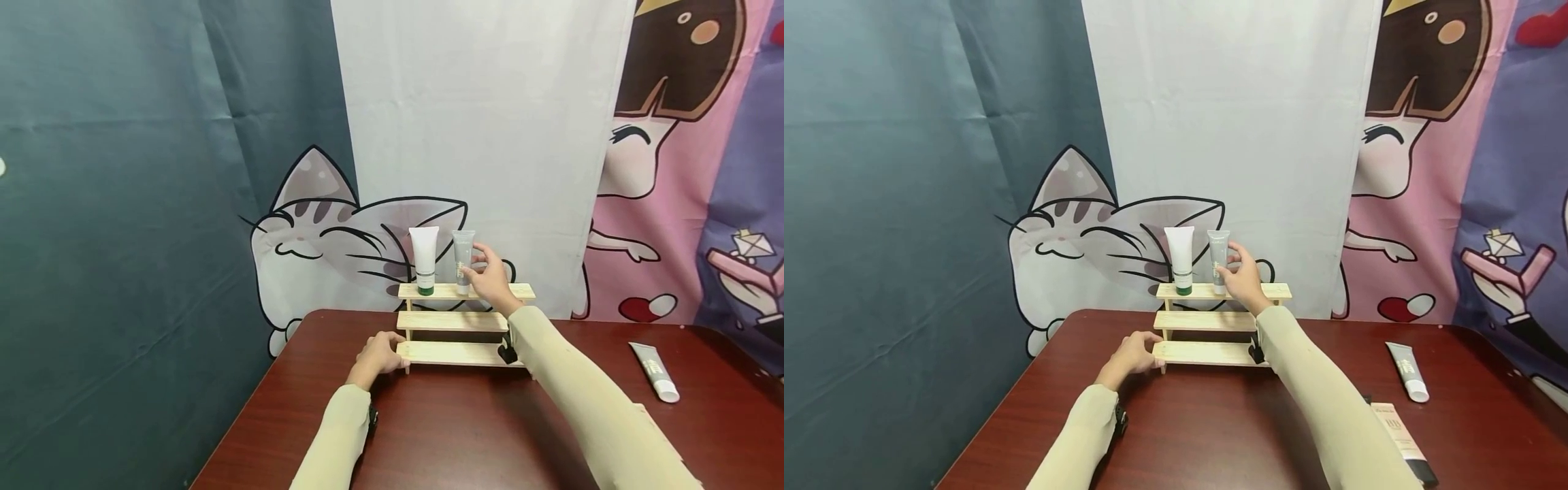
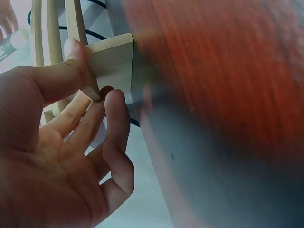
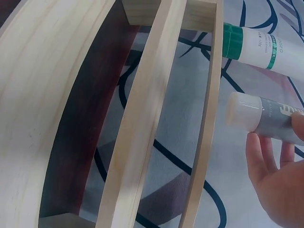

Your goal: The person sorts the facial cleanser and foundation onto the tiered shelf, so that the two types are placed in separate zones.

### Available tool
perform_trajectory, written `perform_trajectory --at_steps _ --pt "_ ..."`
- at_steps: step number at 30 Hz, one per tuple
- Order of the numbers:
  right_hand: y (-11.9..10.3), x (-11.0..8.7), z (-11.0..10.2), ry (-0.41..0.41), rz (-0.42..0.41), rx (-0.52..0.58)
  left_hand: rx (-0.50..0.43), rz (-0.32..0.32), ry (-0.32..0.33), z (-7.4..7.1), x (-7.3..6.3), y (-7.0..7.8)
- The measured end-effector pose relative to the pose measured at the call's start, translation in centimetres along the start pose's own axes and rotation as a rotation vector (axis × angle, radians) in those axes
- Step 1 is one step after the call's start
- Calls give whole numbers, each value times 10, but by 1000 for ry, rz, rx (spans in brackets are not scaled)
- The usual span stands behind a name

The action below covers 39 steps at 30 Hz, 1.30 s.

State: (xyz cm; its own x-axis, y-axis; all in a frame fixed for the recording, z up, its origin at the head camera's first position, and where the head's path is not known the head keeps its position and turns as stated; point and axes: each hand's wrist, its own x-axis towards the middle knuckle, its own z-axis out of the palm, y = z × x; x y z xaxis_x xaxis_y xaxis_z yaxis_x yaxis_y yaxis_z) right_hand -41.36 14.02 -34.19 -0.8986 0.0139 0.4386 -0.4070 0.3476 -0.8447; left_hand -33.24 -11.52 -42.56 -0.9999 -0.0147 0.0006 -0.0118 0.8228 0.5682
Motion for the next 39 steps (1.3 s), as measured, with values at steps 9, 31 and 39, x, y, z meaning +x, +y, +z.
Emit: perform_trajectory --at_steps 9,31,39 --pt "1 3 4 -28 17 2 3 8 14 1 0 1" --pt "3 7 8 -45 3 24 13 2 11 -4 3 0" --pt "9 7 6 -42 18 38 14 3 2 0 2 1"
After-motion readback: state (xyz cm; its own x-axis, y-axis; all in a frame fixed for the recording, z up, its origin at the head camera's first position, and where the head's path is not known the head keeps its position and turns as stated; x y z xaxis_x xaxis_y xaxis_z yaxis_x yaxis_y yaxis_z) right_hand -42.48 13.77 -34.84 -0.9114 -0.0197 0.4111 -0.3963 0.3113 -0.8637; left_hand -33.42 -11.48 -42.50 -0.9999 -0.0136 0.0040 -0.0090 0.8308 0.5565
